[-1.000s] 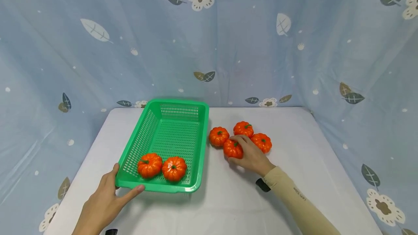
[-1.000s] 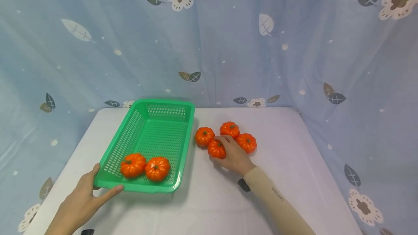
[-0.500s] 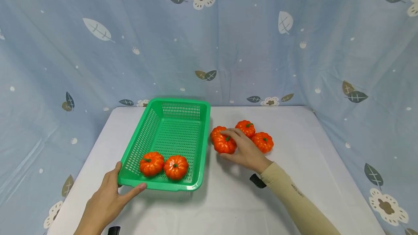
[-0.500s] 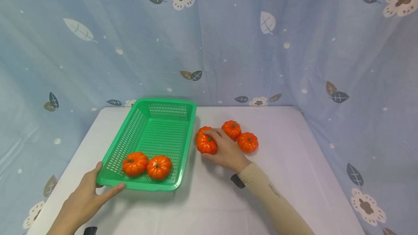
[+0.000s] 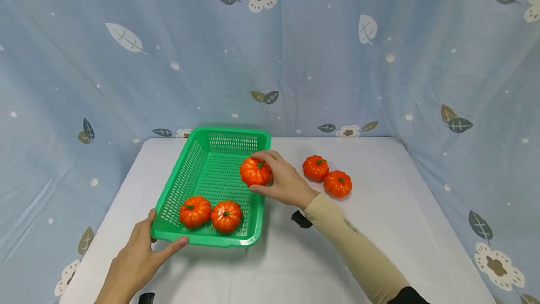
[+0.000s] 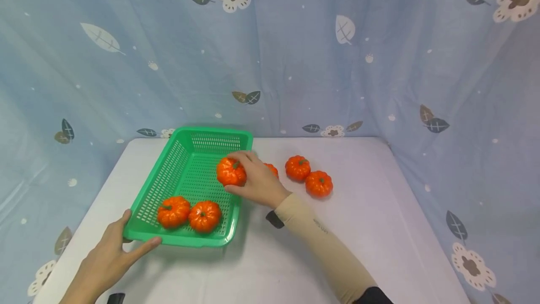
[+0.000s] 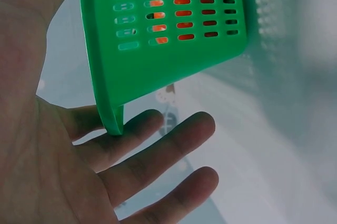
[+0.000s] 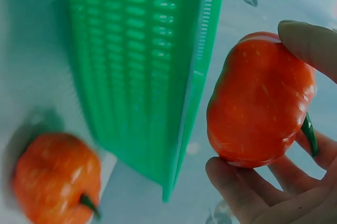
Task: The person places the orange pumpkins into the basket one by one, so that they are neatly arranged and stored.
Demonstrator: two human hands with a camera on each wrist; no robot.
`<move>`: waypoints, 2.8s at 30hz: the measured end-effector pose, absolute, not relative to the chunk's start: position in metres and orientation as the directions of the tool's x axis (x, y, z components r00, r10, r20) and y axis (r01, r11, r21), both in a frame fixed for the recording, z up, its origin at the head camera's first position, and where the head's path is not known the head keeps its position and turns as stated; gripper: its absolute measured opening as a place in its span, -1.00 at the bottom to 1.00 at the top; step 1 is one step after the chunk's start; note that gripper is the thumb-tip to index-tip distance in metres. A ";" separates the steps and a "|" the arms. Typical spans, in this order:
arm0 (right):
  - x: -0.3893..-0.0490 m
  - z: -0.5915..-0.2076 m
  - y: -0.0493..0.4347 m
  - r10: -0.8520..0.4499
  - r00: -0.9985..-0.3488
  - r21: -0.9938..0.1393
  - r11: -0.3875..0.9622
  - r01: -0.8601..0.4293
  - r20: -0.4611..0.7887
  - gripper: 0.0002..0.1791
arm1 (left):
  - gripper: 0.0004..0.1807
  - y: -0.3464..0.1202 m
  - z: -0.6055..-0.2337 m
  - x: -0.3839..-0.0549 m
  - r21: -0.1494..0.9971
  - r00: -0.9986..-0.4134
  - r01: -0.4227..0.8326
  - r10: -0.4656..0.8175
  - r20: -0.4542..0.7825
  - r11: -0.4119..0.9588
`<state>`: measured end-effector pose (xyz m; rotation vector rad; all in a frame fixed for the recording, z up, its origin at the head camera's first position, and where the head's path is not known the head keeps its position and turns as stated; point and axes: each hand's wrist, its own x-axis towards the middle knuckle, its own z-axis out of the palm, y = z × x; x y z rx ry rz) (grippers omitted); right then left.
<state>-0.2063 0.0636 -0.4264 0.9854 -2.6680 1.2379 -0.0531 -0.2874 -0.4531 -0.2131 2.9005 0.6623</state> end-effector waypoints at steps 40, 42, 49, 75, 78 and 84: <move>-0.259 -0.458 -0.081 -0.461 -0.887 -0.762 0.562 -0.320 0.032 -0.17 | 0.39 -0.285 -0.453 -0.055 0.415 -0.970 -0.205 -0.126 -0.210 0.887; -0.259 -0.461 -0.082 -0.474 -0.880 -0.751 0.574 -0.327 0.021 -0.17 | 0.39 -0.285 -0.454 -0.055 0.417 -0.970 -0.204 -0.126 -0.208 0.886; -0.258 -0.469 -0.087 -0.532 -0.847 -0.738 0.565 -0.369 0.017 -0.17 | 0.38 -0.286 -0.455 -0.054 0.422 -0.971 -0.206 -0.131 -0.199 0.883; -0.253 -0.484 -0.100 -0.627 -0.774 -0.605 0.650 -0.460 -0.086 -0.18 | 0.37 -0.286 -0.454 -0.056 0.432 -0.973 -0.200 -0.126 -0.194 0.879; -0.253 -0.484 -0.100 -0.630 -0.769 -0.600 0.656 -0.458 -0.102 -0.19 | 0.37 -0.286 -0.454 -0.056 0.432 -0.973 -0.201 -0.127 -0.195 0.879; -0.250 -0.483 -0.100 -0.626 -0.768 -0.600 0.668 -0.441 -0.132 -0.15 | 0.38 -0.286 -0.455 -0.055 0.434 -0.971 -0.207 -0.130 -0.199 0.877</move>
